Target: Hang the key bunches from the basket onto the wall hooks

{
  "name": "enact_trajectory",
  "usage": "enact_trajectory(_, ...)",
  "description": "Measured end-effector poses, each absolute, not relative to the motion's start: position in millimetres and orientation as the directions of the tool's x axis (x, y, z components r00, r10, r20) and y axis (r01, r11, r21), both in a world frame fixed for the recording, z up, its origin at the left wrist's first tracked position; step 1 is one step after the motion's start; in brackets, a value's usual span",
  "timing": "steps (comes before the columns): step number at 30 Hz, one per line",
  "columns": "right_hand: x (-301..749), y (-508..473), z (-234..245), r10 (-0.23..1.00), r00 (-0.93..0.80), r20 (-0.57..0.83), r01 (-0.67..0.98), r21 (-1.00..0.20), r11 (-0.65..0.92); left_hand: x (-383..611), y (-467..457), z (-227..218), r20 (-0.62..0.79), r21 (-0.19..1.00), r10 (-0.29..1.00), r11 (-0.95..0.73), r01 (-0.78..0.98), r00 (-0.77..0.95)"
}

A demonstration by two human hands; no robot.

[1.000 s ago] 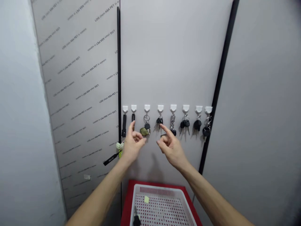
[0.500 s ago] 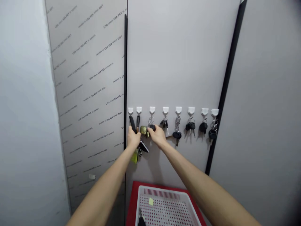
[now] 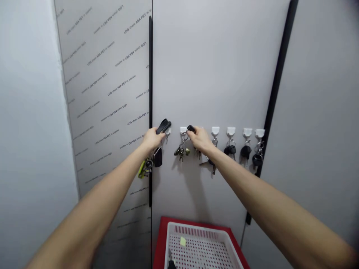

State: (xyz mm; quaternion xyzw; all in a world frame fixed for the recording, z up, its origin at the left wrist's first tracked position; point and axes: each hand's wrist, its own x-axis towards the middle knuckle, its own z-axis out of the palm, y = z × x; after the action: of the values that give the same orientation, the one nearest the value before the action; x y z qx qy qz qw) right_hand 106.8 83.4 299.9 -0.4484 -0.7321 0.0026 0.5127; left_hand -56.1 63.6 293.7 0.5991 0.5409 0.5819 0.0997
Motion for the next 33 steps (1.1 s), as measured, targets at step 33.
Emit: enact_trajectory(33, 96.3, 88.3, 309.5, 0.927, -0.002, 0.374, 0.088, -0.924, 0.373, 51.8, -0.4, 68.9, -0.093, 0.967, 0.984, 0.126, -0.222, 0.152)
